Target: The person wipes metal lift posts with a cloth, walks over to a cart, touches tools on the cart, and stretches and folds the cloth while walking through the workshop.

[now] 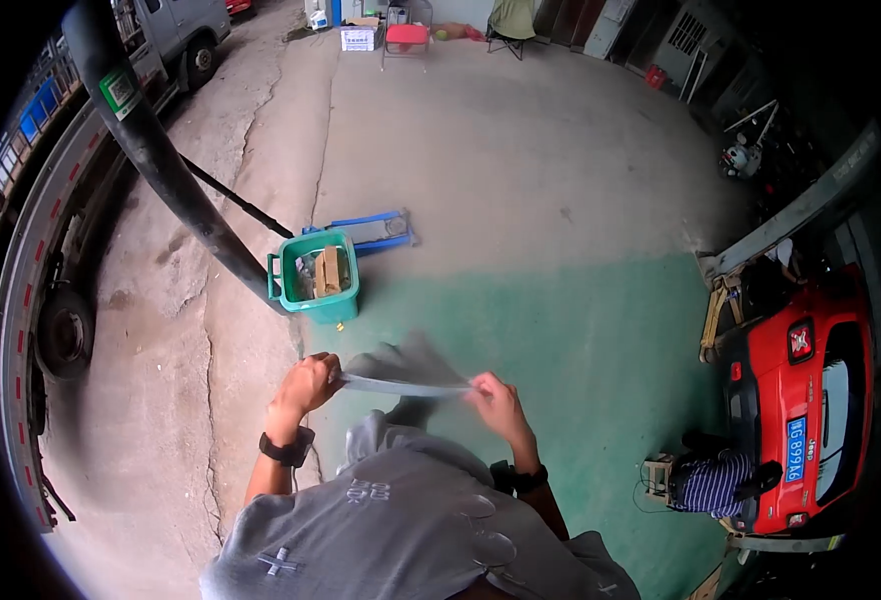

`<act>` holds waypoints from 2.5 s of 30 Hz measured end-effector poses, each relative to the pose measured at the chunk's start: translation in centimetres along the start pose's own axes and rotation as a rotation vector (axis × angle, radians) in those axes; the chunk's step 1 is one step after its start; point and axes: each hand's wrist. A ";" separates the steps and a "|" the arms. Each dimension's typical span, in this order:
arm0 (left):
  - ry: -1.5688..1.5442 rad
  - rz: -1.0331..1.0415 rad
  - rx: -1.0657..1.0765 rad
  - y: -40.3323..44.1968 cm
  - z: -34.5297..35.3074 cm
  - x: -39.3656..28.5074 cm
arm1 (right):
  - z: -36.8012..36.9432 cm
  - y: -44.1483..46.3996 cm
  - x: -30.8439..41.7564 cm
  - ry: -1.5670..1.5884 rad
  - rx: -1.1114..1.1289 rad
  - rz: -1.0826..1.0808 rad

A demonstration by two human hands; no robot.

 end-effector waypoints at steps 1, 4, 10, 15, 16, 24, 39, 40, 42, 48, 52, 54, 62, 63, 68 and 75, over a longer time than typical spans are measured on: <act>0.029 0.046 0.011 3.2 0.4 -0.9 | -1.8 1.2 -0.5 0.044 -0.003 0.105; 0.095 0.218 0.040 14.7 3.4 -4.9 | -5.8 4.6 -6.0 -0.061 -0.222 0.115; 0.078 0.639 0.269 29.2 5.2 -17.3 | -14.5 9.4 -15.0 -0.183 -0.707 0.193; 0.037 0.608 0.436 38.0 4.0 -21.6 | -18.3 16.6 -21.6 -0.221 -0.720 0.311; -0.001 0.603 0.396 40.2 4.0 -21.8 | -18.8 18.7 -22.8 -0.208 -0.730 0.302; -0.081 0.285 0.233 58.1 0.9 -22.7 | -27.3 42.3 -33.5 -0.171 -0.420 0.159; -0.069 -0.349 -0.107 86.0 -4.0 -20.1 | -32.9 82.4 -41.1 -0.112 0.239 -0.177; -0.005 -0.374 -0.038 89.0 -3.6 -19.8 | -33.4 83.8 -42.7 -0.170 0.326 -0.091; 0.033 -0.281 -0.014 96.0 -3.0 -19.7 | -34.6 86.8 -46.1 -0.253 0.478 -0.007; 0.128 0.081 0.016 117.8 -6.9 -25.1 | -41.6 98.8 -49.5 -0.170 0.351 0.208; 0.048 0.360 -0.064 129.6 -11.7 -31.7 | -45.9 105.1 -53.1 -0.229 -0.168 0.221; -0.034 0.511 -0.157 134.5 -13.9 -34.8 | -47.2 107.9 -58.3 -0.108 -0.415 0.148; 0.018 0.234 0.131 152.6 -11.6 -34.1 | -52.3 121.4 -71.1 -0.014 -0.459 0.237; 0.009 0.225 0.128 154.5 -10.8 -33.5 | -53.2 123.7 -72.6 0.005 -0.448 0.236; -0.160 0.069 0.022 162.9 -15.5 -31.3 | -55.9 142.0 -76.4 -0.052 -0.161 0.080; -0.250 -0.323 -0.236 171.2 -23.1 -28.3 | -56.1 169.5 -68.8 0.003 0.160 -0.307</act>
Point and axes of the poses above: each hand's wrist, its own y-axis towards the middle knuckle, its own z-axis out of the palm, x = y × z, and after that the axes turned 14 degrees about -z, right-handed
